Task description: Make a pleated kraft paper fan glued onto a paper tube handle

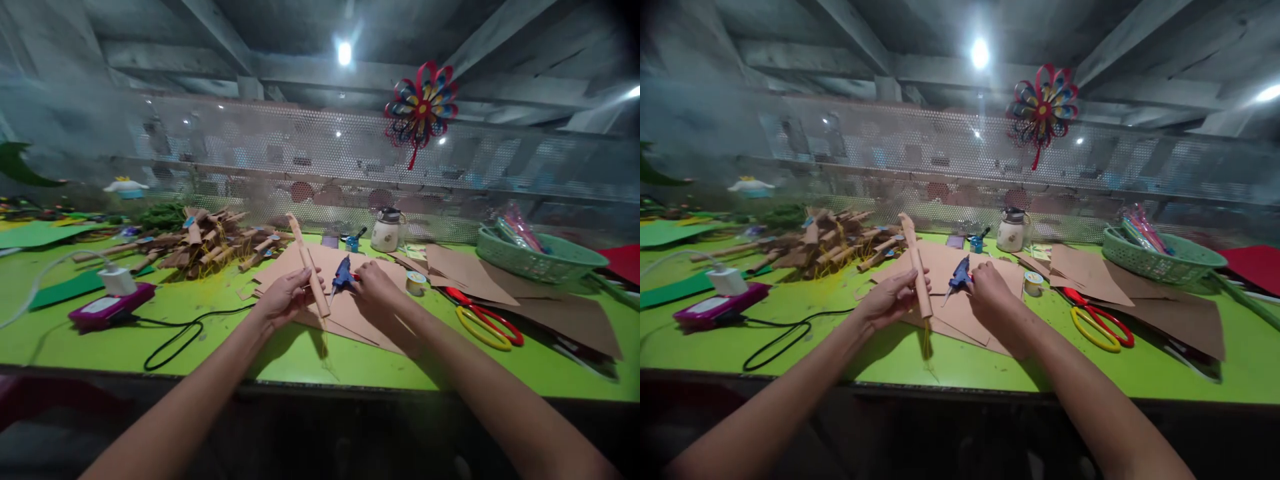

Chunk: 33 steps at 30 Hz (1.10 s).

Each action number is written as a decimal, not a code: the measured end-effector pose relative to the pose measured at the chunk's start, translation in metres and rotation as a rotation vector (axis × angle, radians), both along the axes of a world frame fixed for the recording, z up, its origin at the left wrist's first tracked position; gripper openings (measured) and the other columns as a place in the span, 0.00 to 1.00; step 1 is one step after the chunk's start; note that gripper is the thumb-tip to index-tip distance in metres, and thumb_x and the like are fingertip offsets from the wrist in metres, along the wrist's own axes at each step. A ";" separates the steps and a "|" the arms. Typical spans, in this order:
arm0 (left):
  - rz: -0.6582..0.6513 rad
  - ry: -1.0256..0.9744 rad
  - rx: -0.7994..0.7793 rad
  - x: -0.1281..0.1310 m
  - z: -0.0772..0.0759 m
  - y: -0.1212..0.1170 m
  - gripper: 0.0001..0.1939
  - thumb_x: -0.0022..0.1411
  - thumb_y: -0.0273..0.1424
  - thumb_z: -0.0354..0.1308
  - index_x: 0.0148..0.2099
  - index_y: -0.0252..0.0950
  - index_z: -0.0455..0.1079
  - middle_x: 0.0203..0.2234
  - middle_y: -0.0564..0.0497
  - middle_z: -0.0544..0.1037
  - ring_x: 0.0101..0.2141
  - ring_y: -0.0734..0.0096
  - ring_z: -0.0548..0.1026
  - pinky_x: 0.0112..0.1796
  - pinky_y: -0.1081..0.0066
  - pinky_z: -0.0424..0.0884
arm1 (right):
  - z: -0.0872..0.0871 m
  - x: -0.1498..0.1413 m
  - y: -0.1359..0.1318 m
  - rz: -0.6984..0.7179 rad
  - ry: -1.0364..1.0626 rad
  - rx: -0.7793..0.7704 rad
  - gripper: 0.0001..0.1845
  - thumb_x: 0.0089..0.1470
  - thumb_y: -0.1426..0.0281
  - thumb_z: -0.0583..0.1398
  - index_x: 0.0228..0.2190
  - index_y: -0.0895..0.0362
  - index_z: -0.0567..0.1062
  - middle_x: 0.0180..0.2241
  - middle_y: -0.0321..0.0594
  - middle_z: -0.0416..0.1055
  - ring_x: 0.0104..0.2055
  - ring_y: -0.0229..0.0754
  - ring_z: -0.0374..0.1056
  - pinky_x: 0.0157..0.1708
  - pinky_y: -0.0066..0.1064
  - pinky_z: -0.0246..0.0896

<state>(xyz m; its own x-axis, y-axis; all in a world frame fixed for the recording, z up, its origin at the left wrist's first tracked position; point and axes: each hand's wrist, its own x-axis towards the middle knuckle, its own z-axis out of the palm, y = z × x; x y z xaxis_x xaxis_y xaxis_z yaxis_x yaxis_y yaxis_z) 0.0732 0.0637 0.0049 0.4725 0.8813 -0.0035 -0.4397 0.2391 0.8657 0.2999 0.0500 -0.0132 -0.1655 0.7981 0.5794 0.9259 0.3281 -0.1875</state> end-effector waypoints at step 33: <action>0.012 0.082 0.064 0.003 -0.011 0.009 0.10 0.52 0.32 0.64 0.36 0.31 0.74 0.27 0.49 0.75 0.27 0.75 0.73 0.29 0.77 0.72 | -0.023 0.012 0.035 -0.146 -0.016 -0.086 0.14 0.51 0.69 0.59 0.41 0.57 0.71 0.41 0.47 0.65 0.44 0.49 0.58 0.40 0.36 0.53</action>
<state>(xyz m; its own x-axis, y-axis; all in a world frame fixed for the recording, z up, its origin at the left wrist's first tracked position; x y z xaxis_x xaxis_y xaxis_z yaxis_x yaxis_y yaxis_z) 0.0757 0.0729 -0.0061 0.4623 0.8866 0.0143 -0.3689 0.1777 0.9123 0.3115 0.0851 -0.0366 -0.0523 0.8607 0.5064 0.9656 0.1730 -0.1943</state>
